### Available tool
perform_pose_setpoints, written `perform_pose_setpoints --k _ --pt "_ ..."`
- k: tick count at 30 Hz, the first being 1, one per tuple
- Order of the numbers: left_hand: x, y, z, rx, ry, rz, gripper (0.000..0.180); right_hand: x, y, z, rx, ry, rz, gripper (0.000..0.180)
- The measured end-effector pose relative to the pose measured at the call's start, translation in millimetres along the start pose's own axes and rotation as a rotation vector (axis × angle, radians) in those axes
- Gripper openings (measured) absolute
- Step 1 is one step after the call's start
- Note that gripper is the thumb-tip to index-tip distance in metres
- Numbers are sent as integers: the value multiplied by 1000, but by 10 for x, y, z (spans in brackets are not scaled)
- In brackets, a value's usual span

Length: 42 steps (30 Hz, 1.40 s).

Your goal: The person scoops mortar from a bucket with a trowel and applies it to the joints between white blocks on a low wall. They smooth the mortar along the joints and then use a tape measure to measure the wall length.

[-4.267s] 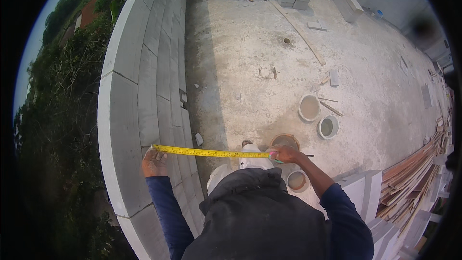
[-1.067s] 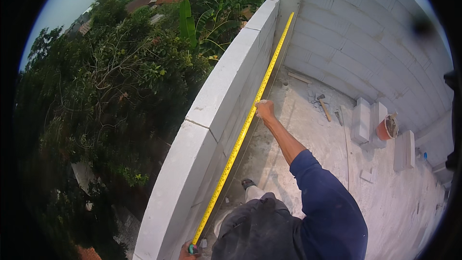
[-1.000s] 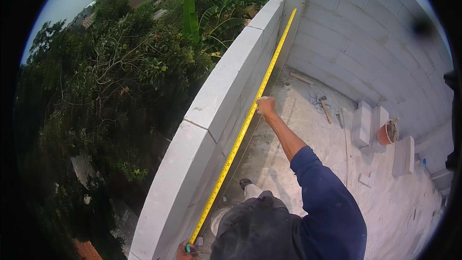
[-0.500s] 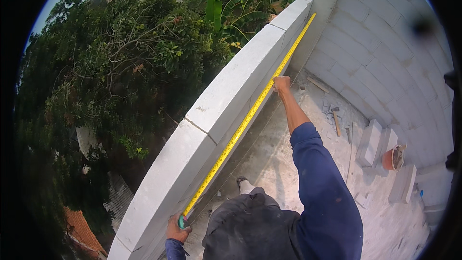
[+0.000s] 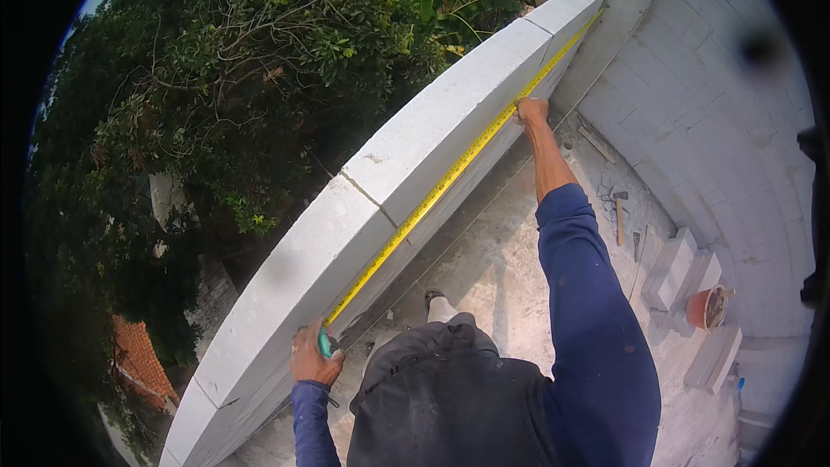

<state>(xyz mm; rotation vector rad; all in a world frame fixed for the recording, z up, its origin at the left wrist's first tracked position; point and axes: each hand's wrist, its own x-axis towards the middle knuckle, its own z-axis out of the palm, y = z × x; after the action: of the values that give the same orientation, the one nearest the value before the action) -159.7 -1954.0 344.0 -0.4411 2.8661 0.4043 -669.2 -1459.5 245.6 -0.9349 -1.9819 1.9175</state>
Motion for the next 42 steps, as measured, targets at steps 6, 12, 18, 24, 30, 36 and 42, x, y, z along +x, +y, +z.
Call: perform_pose_setpoints --k 6,12,18,24,30,36,42 --pt "-84 -86 -55 -21 106 1 76 72 63 65 -57 -60 -15 17" --pt "-98 -67 -51 24 170 11 68 75 -29 79 22 -56 7 17" --pt "-132 -70 -5 24 158 -47 68 122 41 79 20 -88 16 12" --pt "-116 -90 16 69 110 -103 69 285 61 90 86 -72 43 9" --pt "-87 -69 5 124 106 -134 68 339 35 113 123 -162 46 9" --pt "-59 -26 -13 149 43 -182 68 350 44 94 128 -90 49 11" --pt "-19 -88 11 151 34 -172 68 515 85 32 113 -205 54 8"
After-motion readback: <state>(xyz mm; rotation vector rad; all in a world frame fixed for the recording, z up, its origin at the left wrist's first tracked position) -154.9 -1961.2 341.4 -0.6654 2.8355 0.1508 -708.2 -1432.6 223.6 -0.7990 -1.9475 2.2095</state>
